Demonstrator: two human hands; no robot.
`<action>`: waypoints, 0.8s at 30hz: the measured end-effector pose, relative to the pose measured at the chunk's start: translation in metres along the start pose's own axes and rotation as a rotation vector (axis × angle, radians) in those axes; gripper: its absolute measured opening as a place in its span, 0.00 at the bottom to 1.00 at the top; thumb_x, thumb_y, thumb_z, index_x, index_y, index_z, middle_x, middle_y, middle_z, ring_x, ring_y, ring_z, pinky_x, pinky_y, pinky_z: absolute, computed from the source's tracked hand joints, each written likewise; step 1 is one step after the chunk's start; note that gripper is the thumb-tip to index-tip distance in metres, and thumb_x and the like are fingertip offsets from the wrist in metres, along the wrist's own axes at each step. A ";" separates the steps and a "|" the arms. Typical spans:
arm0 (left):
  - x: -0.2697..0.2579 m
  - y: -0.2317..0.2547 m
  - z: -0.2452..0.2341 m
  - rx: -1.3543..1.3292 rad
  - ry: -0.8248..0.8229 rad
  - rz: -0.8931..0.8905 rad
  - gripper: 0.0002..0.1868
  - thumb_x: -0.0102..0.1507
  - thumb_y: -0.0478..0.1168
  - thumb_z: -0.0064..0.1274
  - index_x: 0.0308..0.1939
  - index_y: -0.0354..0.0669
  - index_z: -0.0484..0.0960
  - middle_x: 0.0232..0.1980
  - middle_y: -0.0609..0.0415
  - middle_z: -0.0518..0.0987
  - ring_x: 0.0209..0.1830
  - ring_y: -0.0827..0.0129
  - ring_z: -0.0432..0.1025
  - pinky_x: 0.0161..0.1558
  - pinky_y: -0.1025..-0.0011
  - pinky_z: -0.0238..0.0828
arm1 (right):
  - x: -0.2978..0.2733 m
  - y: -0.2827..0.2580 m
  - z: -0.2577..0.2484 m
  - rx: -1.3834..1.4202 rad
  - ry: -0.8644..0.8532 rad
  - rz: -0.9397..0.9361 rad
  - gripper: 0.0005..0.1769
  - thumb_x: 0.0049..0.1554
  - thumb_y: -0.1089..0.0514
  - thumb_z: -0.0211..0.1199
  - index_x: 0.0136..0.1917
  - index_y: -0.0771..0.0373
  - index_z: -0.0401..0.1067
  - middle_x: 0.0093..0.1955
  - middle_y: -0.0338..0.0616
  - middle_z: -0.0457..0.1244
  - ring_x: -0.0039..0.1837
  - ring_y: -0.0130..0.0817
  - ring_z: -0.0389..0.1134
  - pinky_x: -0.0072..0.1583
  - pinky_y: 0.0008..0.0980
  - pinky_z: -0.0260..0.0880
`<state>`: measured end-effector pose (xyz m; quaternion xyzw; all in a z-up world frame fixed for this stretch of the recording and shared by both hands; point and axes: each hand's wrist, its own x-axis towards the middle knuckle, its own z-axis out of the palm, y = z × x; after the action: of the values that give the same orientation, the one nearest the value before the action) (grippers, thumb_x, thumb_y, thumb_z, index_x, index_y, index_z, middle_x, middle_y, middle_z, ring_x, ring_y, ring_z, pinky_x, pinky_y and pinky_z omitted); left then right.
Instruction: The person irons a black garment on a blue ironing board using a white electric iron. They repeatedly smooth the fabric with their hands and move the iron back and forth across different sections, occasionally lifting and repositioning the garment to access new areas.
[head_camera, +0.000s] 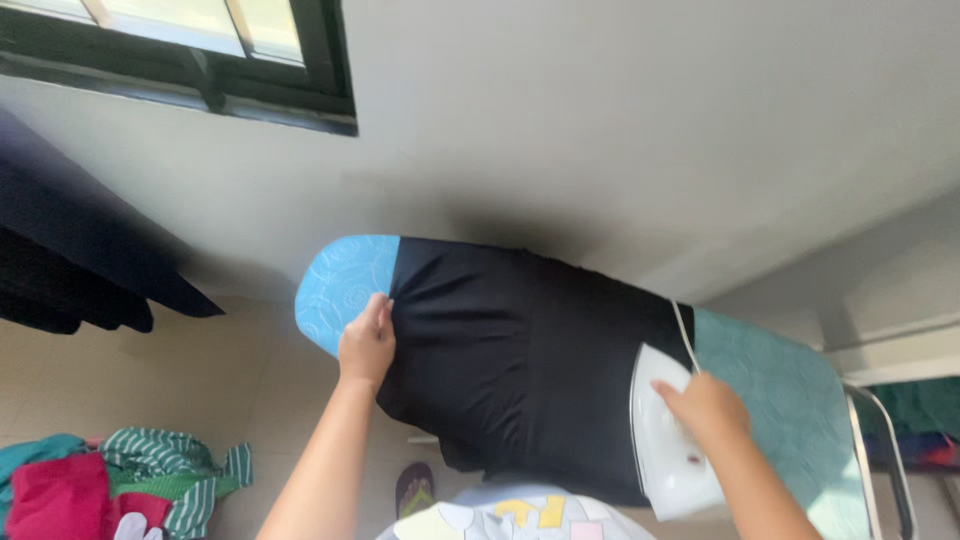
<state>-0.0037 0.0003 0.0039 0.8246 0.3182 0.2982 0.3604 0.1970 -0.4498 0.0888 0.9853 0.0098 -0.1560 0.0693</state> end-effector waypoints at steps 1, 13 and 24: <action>0.002 0.000 0.000 0.000 -0.001 0.011 0.06 0.70 0.44 0.48 0.48 0.51 0.77 0.33 0.38 0.80 0.36 0.35 0.74 0.34 0.46 0.68 | 0.007 -0.002 -0.004 0.022 0.013 0.031 0.41 0.51 0.25 0.65 0.52 0.66 0.81 0.54 0.61 0.72 0.57 0.57 0.74 0.57 0.50 0.75; 0.006 0.001 0.003 -0.017 0.000 -0.013 0.05 0.69 0.44 0.49 0.46 0.49 0.76 0.32 0.39 0.80 0.35 0.37 0.74 0.34 0.48 0.68 | 0.015 0.034 -0.006 0.049 0.016 0.094 0.43 0.50 0.24 0.66 0.52 0.68 0.82 0.52 0.61 0.73 0.55 0.57 0.75 0.56 0.51 0.76; 0.011 0.007 -0.002 -0.037 -0.035 -0.082 0.09 0.69 0.45 0.49 0.43 0.45 0.74 0.34 0.38 0.81 0.38 0.37 0.75 0.38 0.47 0.70 | -0.091 -0.044 -0.133 0.040 -0.136 -0.050 0.33 0.48 0.31 0.69 0.51 0.62 0.81 0.42 0.53 0.73 0.44 0.51 0.77 0.47 0.49 0.80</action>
<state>0.0040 0.0054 0.0130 0.8092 0.3398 0.2744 0.3930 0.1499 -0.3875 0.2364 0.9730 0.0263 -0.2244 0.0463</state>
